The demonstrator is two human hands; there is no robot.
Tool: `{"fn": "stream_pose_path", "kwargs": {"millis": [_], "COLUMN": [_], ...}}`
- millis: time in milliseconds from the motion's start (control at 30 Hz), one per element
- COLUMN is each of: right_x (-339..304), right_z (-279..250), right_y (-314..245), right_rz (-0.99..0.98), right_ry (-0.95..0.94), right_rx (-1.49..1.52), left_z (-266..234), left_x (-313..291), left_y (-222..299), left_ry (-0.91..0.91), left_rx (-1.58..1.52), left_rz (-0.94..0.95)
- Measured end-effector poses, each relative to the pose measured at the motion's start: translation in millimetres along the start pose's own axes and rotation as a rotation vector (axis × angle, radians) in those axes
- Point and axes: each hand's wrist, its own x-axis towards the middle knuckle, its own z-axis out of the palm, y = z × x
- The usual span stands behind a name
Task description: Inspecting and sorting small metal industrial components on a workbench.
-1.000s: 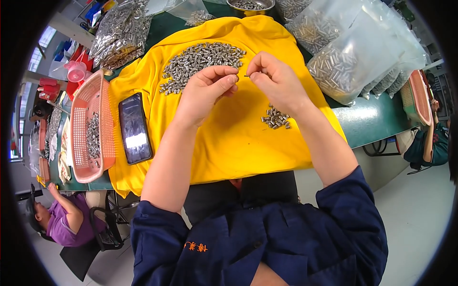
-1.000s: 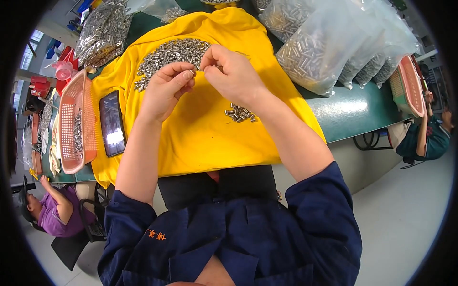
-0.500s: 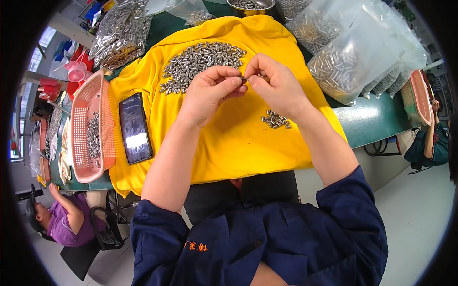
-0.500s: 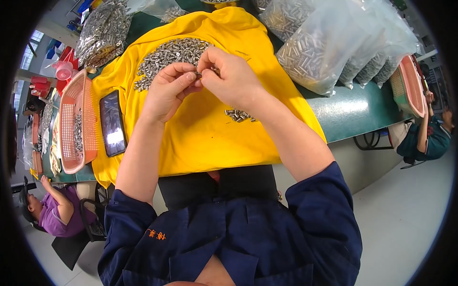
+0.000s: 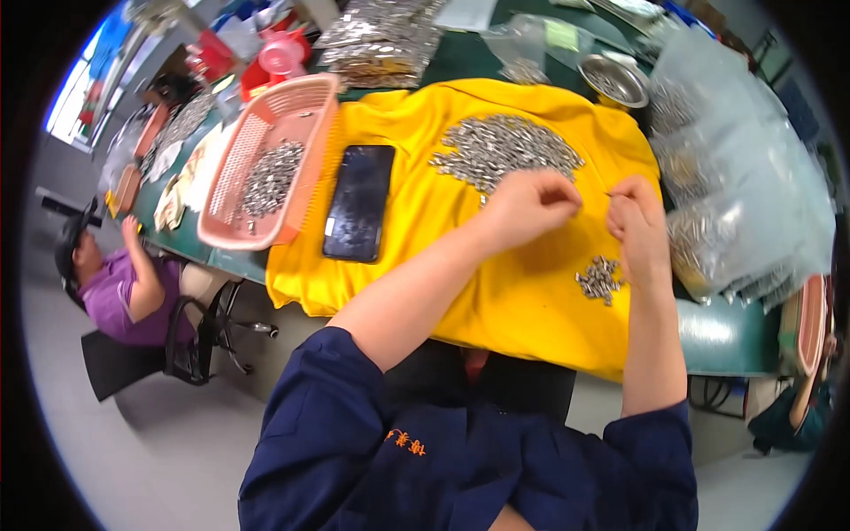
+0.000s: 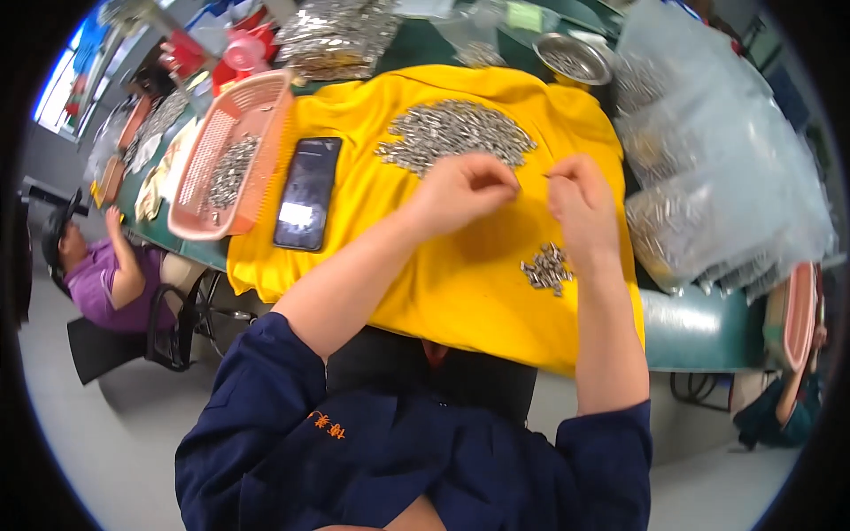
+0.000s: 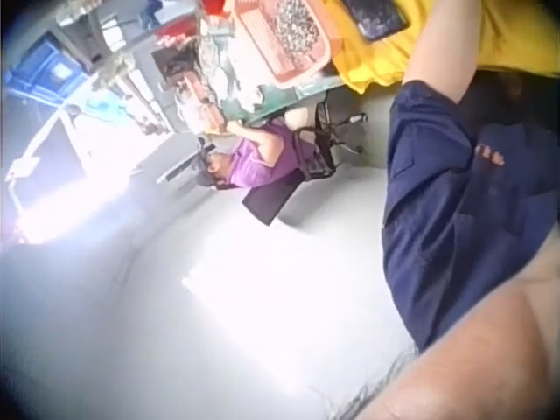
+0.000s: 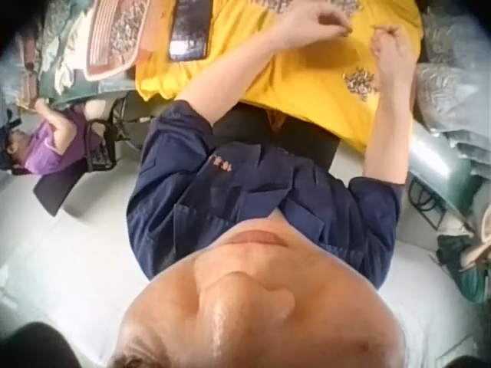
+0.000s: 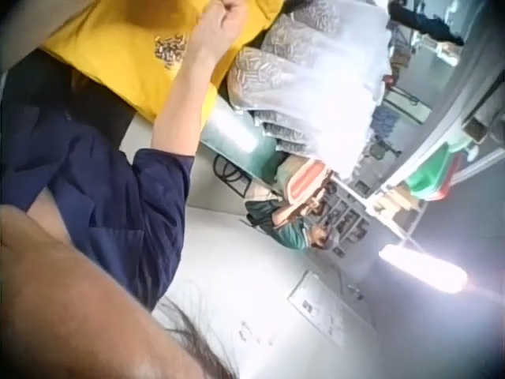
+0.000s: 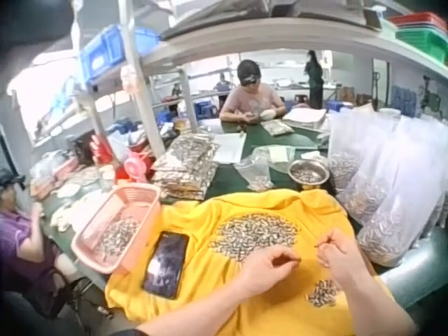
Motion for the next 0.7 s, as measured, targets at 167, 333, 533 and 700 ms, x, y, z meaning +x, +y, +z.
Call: {"fn": "stream_pose_path", "kwargs": {"millis": [167,333,533,700], "right_x": [5.8,11.6,12.0,12.8], "right_z": [1.3,-5.1,-2.8,-1.4], "right_y": [5.3,2.5,6.7,9.4], "right_rz": [-0.099,-0.126,-0.152,-0.168], "right_ry": [0.033,0.043,0.055,0.037], "right_rx": [-0.148,-0.137,-0.33,-0.291], "left_z": [8.1,-12.0,-31.8,-34.3], "left_x": [-15.0,-3.9,8.9,8.4], "left_y": [11.8,16.0,-9.3,-12.9], "left_ry": [-0.311,-0.068,0.132,0.103], "left_rx": [0.234,0.377,0.912,1.063], "left_rz": [0.108,0.192,0.352,0.308]}}
